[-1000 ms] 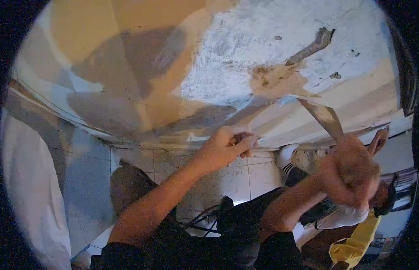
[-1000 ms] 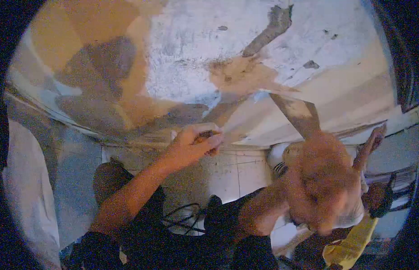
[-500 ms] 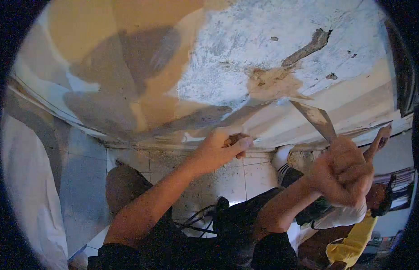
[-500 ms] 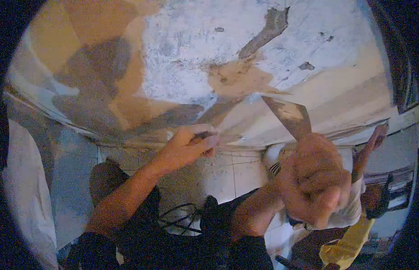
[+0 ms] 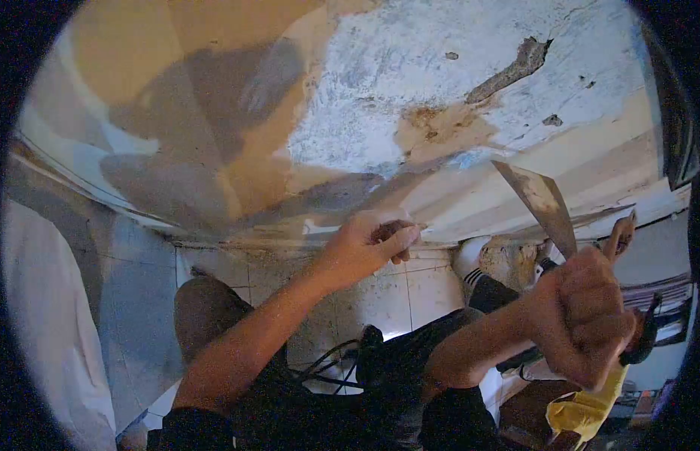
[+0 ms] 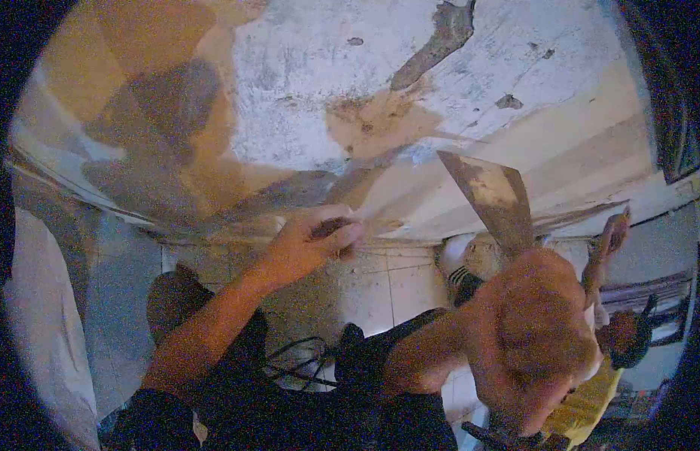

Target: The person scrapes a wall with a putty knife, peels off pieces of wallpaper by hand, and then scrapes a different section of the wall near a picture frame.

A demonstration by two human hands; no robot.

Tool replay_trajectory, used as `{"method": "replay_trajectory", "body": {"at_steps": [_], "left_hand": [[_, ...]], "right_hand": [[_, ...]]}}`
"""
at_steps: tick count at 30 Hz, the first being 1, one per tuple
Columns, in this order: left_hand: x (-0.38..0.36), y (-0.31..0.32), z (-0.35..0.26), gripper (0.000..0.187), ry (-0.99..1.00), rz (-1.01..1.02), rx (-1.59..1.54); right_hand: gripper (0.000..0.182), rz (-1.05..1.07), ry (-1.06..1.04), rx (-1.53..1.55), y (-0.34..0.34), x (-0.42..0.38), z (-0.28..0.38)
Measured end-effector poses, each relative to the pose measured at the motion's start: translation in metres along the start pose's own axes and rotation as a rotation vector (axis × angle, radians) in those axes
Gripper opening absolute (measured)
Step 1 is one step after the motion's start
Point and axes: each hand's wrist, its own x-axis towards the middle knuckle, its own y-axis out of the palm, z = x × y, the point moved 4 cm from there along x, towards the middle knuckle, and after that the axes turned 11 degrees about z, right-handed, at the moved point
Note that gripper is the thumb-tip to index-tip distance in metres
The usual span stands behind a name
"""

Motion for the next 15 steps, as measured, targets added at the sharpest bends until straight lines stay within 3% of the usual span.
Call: {"method": "replay_trajectory", "body": {"at_steps": [1, 3, 4, 7, 8, 9, 11, 12, 13, 15], "left_hand": [[-0.001, 0.0, -0.001, 0.023, 0.003, -0.004, -0.076], [-0.004, 0.003, -0.005, 0.023, 0.012, 0.004, -0.142], [-0.003, 0.002, -0.007, 0.023, 0.006, -0.004, -0.084], [-0.002, -0.001, 0.004, 0.024, 0.008, -0.021, -0.052], [-0.002, 0.0, 0.008, 0.024, 0.017, -0.007, -0.07], [-0.003, 0.001, 0.007, 0.024, 0.013, -0.004, -0.072], [-0.002, 0.002, -0.001, 0.024, 0.008, -0.003, -0.127], [0.0, -0.001, -0.002, 0.024, 0.017, -0.004, -0.117], [0.001, 0.0, 0.001, 0.024, 0.006, -0.004, -0.066], [0.0, 0.0, 0.006, 0.024, -0.014, -0.001, -0.024]], "right_hand": [[0.03, 0.002, 0.003, -0.001, -0.012, -0.007, -0.006], [0.013, 0.447, 0.461, -0.086, -0.026, -0.027, -0.036], [0.013, 0.441, 0.448, -0.089, -0.03, -0.032, -0.036], [0.013, 0.04, -0.035, -0.48, -0.035, -0.034, -0.009], [0.016, 0.063, 0.103, 0.282, -0.021, -0.042, -0.017], [0.016, 0.062, 0.108, 0.279, -0.025, -0.045, -0.03], [0.023, -0.148, -0.519, -1.367, -0.028, -0.058, -0.033], [0.029, -0.352, -0.495, -1.197, -0.027, -0.048, -0.032], [0.029, -0.353, -0.495, -1.187, -0.039, -0.051, -0.03], [0.022, -0.469, 0.133, -0.559, -0.117, -0.07, -0.038]]}}
